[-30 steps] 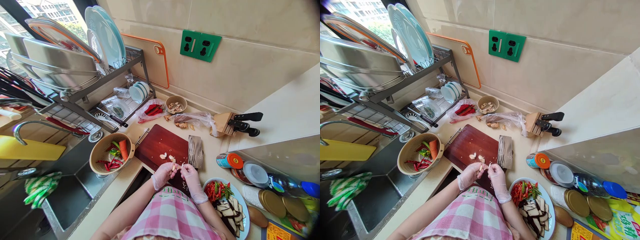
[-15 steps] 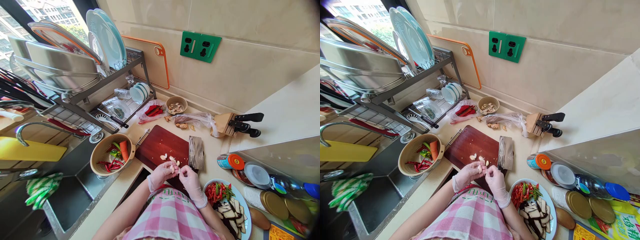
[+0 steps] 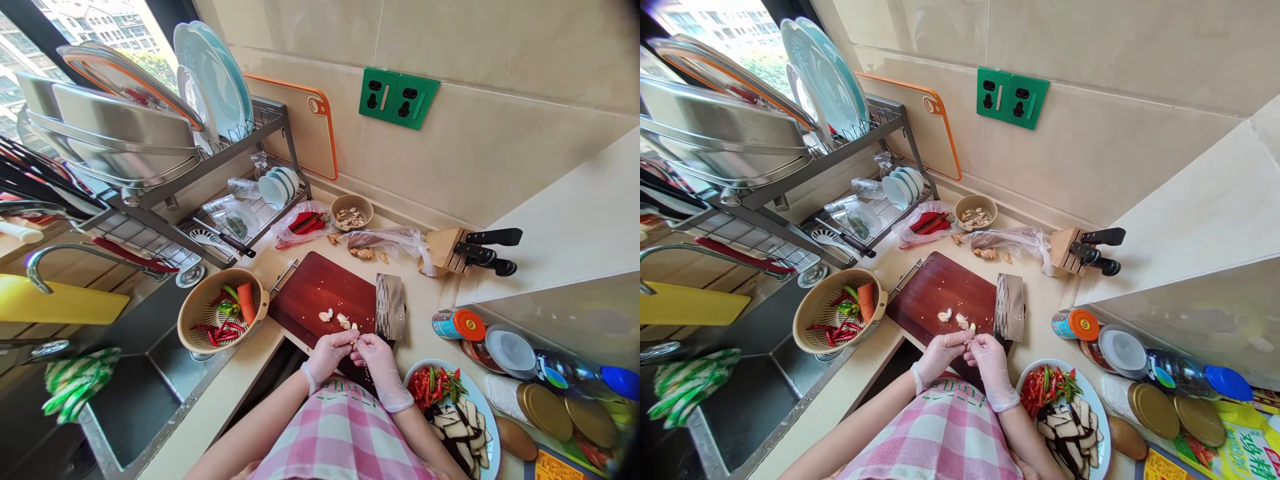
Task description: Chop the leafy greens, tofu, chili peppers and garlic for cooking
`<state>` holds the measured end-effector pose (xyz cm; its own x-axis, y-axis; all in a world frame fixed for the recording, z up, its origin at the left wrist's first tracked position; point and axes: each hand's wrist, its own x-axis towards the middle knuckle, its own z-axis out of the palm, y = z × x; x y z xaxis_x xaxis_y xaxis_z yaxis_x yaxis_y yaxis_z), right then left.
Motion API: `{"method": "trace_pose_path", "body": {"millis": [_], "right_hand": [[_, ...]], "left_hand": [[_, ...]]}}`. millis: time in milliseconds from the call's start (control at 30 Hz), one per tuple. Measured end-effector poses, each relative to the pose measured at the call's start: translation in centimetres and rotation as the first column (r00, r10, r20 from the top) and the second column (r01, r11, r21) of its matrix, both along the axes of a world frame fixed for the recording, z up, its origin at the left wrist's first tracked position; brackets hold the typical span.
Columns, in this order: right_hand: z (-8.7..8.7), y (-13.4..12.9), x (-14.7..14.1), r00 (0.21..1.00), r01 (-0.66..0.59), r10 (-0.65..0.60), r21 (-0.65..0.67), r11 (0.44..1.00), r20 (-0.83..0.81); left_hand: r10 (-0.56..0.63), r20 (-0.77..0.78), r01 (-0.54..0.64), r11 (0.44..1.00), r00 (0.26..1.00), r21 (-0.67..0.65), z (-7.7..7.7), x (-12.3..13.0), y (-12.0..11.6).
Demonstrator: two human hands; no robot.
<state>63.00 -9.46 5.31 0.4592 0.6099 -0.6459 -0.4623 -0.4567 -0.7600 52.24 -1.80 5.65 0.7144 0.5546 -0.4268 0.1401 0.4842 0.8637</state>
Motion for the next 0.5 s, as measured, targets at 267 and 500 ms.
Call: {"method": "trace_pose_path", "body": {"millis": [267, 500], "right_hand": [[1.6, -0.6, 0.5, 0.975, -0.017, 0.018, 0.003, 1.0, -0.222], [1.8, -1.0, 0.8, 0.959, -0.145, 0.13, -0.04, 0.989, -0.251]], "left_hand": [[-0.036, -0.061, 0.051, 0.965, 0.997, 0.258, -0.6, -0.4, 0.9], [-0.191, -0.125, 0.228, 0.825, 0.974, 0.517, -0.3, -1.0, 0.6]]}}
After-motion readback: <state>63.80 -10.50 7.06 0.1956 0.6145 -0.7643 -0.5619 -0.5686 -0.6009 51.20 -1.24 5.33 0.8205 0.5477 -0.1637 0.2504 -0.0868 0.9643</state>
